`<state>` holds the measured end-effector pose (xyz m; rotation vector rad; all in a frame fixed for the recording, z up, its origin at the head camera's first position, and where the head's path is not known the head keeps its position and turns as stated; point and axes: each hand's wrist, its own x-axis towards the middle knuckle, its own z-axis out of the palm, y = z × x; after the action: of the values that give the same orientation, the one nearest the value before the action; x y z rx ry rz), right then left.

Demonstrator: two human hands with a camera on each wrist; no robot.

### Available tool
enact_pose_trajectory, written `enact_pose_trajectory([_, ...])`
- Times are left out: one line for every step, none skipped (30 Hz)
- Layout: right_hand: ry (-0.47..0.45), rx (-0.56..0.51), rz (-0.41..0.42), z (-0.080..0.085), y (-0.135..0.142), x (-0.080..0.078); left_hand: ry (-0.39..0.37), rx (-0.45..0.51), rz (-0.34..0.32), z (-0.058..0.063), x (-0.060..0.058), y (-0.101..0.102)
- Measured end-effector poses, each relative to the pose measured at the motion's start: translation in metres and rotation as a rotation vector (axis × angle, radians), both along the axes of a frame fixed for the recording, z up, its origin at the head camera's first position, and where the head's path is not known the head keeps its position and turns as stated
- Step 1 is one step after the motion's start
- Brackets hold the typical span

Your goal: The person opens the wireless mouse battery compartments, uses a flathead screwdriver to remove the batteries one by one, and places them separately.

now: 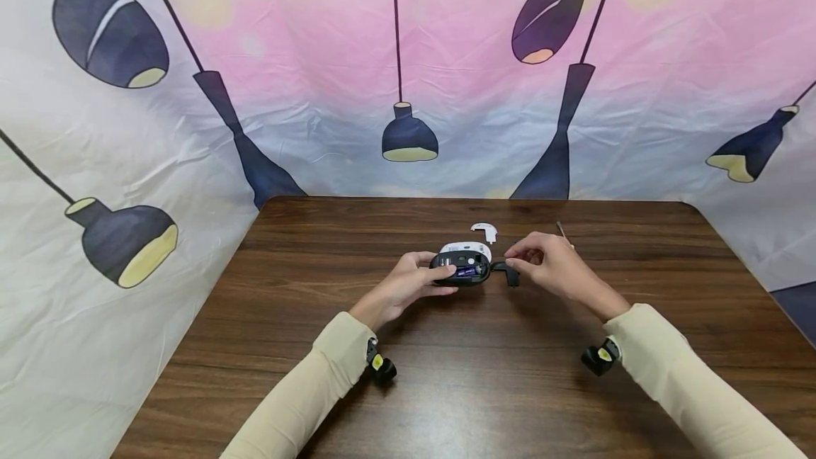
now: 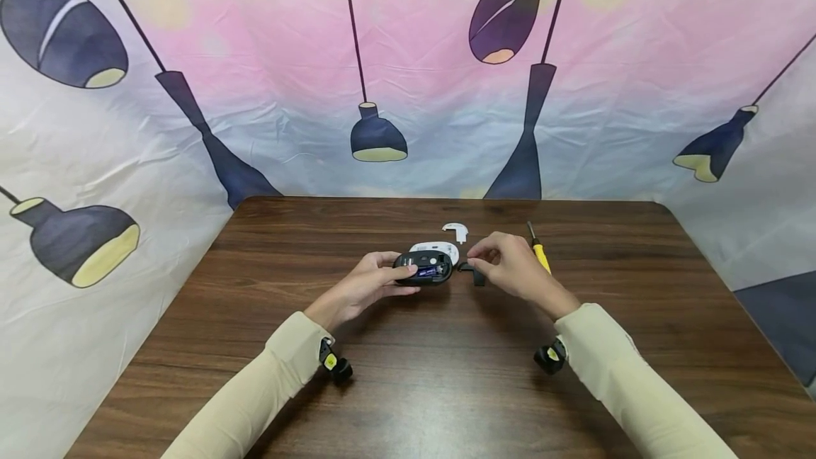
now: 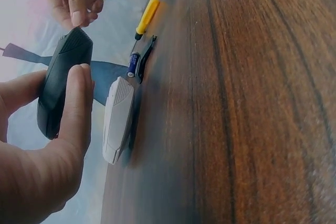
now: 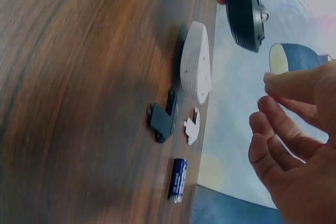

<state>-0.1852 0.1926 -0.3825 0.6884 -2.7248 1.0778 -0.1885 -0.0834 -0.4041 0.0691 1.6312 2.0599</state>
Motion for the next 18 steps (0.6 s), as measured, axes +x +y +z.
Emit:
enact_pose_trajectory([0.011, -0.004, 0.01, -0.001, -0.002, 0.0, 0.001, 0.002, 0.001, 0.0, 0.0, 0.0])
enact_pose_trajectory([0.021, -0.008, 0.021, -0.001, -0.005, 0.0, 0.002, 0.003, 0.003, 0.0, 0.0, 0.0])
enact_pose_trajectory([0.031, -0.013, 0.033, -0.002, -0.007, 0.0, 0.003, 0.006, 0.003, 0.0, 0.0, 0.001])
enact_pose_trajectory([0.042, -0.02, 0.042, -0.003, -0.009, -0.001, 0.003, 0.007, 0.005, -0.001, 0.0, 0.001])
enact_pose_trajectory([0.054, -0.031, 0.054, -0.005, -0.011, -0.001, 0.004, 0.008, 0.005, -0.002, -0.001, 0.001])
enact_pose_trajectory([0.059, -0.042, 0.065, -0.006, -0.013, -0.001, 0.004, 0.008, 0.006, -0.002, -0.001, 0.001])
enact_pose_trajectory([0.067, -0.054, 0.072, -0.007, -0.014, -0.001, 0.002, 0.007, 0.007, -0.002, -0.001, 0.002])
enact_pose_trajectory([0.069, -0.067, 0.081, -0.007, -0.016, 0.0, 0.001, 0.006, 0.007, -0.003, -0.002, 0.002])
enact_pose_trajectory([0.072, -0.078, 0.092, -0.008, -0.018, 0.0, 0.0, 0.005, 0.008, -0.004, -0.002, 0.002])
enact_pose_trajectory([0.074, -0.089, 0.101, -0.009, -0.019, 0.0, -0.002, 0.003, 0.009, -0.004, -0.002, 0.002])
enact_pose_trajectory([0.075, -0.097, 0.11, -0.009, -0.021, 0.0, -0.002, 0.002, 0.009, -0.004, -0.002, 0.003])
enact_pose_trajectory([0.073, -0.104, 0.117, -0.01, -0.022, 0.0, -0.004, 0.001, 0.01, -0.004, -0.002, 0.003])
enact_pose_trajectory([0.075, -0.11, 0.123, -0.011, -0.024, 0.001, -0.005, 0.002, 0.011, -0.004, -0.002, 0.003])
enact_pose_trajectory([0.072, -0.114, 0.131, -0.011, -0.025, 0.001, -0.004, 0.004, 0.012, -0.004, -0.003, 0.004])
enact_pose_trajectory([0.074, -0.119, 0.137, -0.012, -0.026, 0.001, -0.004, 0.006, 0.014, -0.004, -0.002, 0.004])
enact_pose_trajectory([0.077, -0.121, 0.14, -0.013, -0.027, 0.001, -0.004, 0.007, 0.015, -0.004, -0.002, 0.004])
enact_pose_trajectory([0.082, -0.122, 0.143, -0.014, -0.028, 0.0, -0.004, 0.007, 0.017, -0.004, -0.002, 0.004])
enact_pose_trajectory([0.087, -0.123, 0.143, -0.014, -0.029, 0.0, -0.006, 0.007, 0.019, -0.003, -0.002, 0.005])
